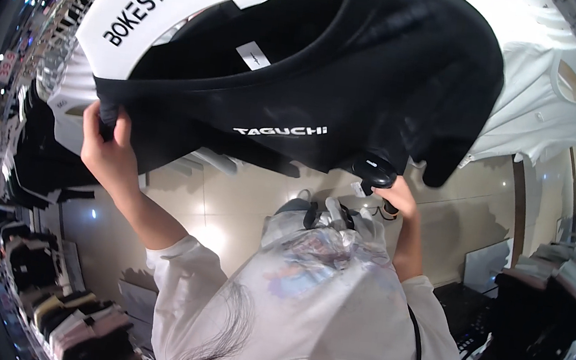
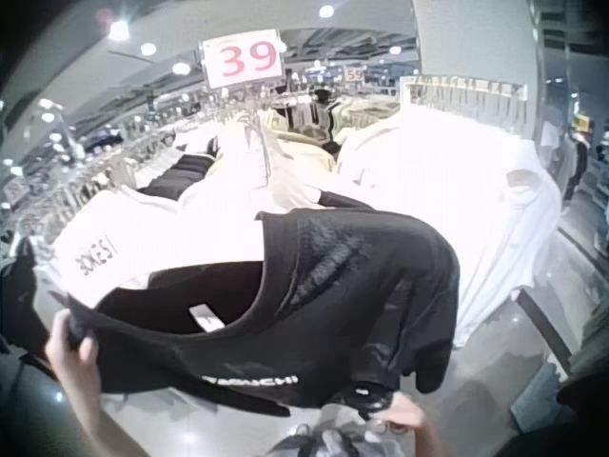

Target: The person scans the barcodes on price tags of various t-shirts using a handheld scanner, handling items one at a time on their hangers or after removing them briefly to reach the tag.

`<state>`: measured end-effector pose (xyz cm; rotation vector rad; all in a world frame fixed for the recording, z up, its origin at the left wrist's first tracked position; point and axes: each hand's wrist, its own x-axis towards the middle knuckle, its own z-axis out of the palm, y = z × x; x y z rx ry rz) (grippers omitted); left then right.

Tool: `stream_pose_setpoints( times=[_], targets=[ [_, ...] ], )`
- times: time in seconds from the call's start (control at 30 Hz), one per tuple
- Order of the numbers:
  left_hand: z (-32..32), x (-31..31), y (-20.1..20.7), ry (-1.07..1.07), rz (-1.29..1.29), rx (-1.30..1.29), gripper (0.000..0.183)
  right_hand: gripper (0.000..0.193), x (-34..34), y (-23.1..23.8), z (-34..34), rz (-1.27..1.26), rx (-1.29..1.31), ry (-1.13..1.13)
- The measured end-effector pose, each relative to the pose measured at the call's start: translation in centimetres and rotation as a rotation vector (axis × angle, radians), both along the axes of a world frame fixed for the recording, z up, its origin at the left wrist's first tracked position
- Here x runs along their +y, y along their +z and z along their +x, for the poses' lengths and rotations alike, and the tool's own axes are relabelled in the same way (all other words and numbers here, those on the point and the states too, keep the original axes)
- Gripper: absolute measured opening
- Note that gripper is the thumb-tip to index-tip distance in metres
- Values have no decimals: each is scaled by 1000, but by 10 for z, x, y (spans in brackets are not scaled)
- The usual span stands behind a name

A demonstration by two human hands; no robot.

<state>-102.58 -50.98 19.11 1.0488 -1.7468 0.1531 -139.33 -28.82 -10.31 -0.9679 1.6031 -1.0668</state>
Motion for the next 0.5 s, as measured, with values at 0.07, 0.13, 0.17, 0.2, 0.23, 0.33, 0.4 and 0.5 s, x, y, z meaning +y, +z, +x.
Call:
stream_pose_setpoints(
  times=[0.07, 0.13, 0.17, 0.2, 0.23, 0.33, 0.4, 0.5],
  targets=[
    [1, 28, -18, -87, 265, 175, 23, 34, 6, 50, -6, 99, -15, 83],
    [5, 55, -55, -137, 392, 268, 25, 32, 13, 79, -23, 94, 73, 261],
    [8, 72, -72, -189, 488, 347, 24, 33, 14, 96, -32, 179, -34, 361],
    [9, 94, -88, -195, 672, 397, 25, 35, 13, 117, -32, 112, -102, 421],
    [6, 114, -103, -209, 857, 452, 25, 37, 9, 128, -29, -172, -51, 511],
    [-13, 174, -144, -244, 1116, 733, 32, 41, -22, 143, -21, -554, -25, 766],
    [-26, 204, -163, -335, 1190, 952, 39, 43, -41, 138, -9, -471, -329, 1207],
    [-32, 235, -176, -419, 1287, 999, 52, 38, -57, 150, 41, -752, -158, 1253]
  ],
)
